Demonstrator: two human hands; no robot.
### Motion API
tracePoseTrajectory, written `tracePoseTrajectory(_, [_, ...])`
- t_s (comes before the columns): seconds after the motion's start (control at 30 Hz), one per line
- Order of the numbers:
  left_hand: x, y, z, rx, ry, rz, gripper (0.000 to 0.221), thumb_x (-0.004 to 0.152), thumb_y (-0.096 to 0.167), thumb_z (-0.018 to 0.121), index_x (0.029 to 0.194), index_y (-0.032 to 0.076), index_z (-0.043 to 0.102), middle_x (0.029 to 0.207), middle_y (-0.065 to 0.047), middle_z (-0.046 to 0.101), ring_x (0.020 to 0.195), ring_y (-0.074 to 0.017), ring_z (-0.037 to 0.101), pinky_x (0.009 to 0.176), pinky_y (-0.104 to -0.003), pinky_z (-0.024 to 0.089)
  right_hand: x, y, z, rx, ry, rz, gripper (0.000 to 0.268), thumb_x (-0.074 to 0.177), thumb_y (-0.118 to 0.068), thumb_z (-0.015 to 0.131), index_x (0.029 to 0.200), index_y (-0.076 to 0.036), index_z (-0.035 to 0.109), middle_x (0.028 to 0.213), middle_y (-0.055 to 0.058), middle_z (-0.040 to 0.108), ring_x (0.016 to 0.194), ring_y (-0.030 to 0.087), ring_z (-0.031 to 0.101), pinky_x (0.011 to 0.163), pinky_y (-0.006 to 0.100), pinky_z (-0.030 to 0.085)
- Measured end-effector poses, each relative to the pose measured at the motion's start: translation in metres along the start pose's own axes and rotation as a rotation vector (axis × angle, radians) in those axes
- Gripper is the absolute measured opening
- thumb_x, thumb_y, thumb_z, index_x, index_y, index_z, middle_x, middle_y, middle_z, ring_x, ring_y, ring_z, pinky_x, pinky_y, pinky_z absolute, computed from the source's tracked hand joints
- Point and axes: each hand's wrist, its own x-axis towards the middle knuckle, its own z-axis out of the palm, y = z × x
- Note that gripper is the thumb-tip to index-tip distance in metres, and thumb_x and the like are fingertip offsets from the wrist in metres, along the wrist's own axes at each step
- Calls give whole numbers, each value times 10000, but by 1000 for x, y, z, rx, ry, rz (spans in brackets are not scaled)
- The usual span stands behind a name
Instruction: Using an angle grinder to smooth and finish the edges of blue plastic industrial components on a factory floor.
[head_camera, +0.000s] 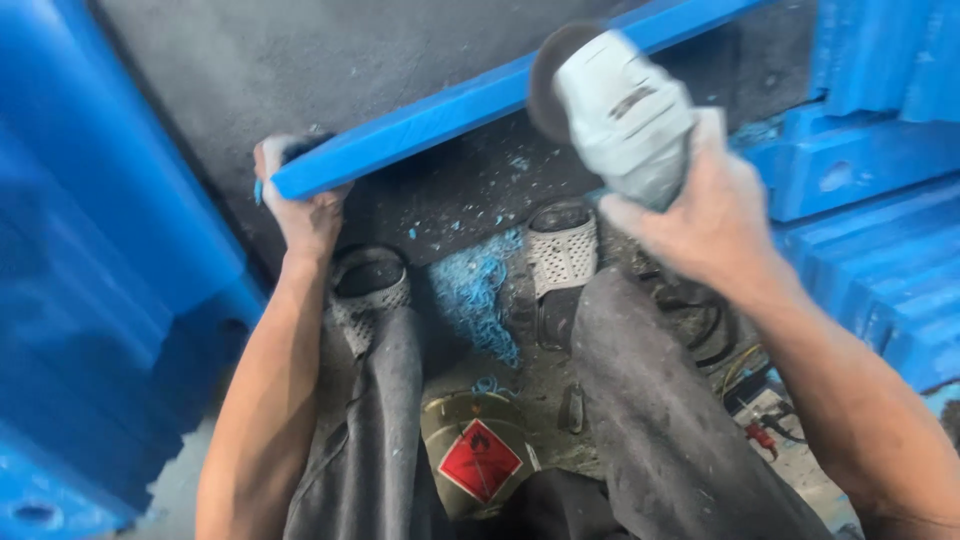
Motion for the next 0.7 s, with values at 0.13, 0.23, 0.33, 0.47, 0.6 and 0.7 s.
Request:
tracePoseTrajectory(0.13, [1, 5, 4, -166, -16, -129, 278, 897, 200, 840, 1064, 64, 665, 1100, -93, 685, 1077, -285, 653, 993, -395, 530, -15, -3, -8, 232, -46, 3, 788, 775, -291, 891, 1355, 8, 451, 1208, 189, 660, 1125, 329, 667, 940, 429, 544])
tracePoseTrajectory(0.23, [-4, 0, -18, -150, 7, -99, 306, 870, 166, 850, 1097, 78, 665, 1094, -101, 682, 1065, -294, 646, 984, -396, 507, -22, 22, -20, 501, -211, 192, 764, 756, -206, 834, 1427, -41, 506, 1240, 30, 654, 1141, 194, 654, 987, 366, 546])
tracePoseTrajectory(0.33, [-5, 3, -42, 85, -51, 102, 405, 813, 163, 917, 1101, 80, 645, 1137, -113, 670, 1151, -347, 578, 1021, -440, 411, -5, 12, -43, 534, -336, 168, 715, 740, -177, 816, 1397, -42, 568, 1207, 30, 674, 1091, 167, 653, 948, 372, 541])
tracePoseTrajectory(0.47, [-15, -22, -37, 115, -25, -38, 400, 805, 217, 895, 1089, 104, 638, 1166, -107, 641, 1171, -335, 557, 1026, -434, 413, 49, -34, -36, 406, -447, 53, 680, 741, -198, 791, 1382, -59, 611, 1238, 42, 691, 1121, 159, 654, 986, 355, 514])
tracePoseTrajectory(0.6, [-17, -32, -34, 157, -19, -34, 470, 742, 241, 828, 1148, 108, 631, 1196, -130, 618, 1174, -355, 525, 1026, -441, 403, 122, -123, -3, -184, -685, -229, 653, 752, -309, 852, 1346, -97, 681, 1151, 109, 760, 1036, 227, 717, 939, 403, 525])
tracePoseTrajectory(0.7, [-17, -29, -37, 120, -46, -6, 493, 759, 332, 847, 1145, 122, 622, 1200, -104, 631, 1230, -348, 538, 1042, -440, 388, 141, -207, 27, -269, -835, -207, 623, 811, -354, 814, 1362, -97, 679, 1120, 169, 763, 989, 310, 727, 884, 466, 548])
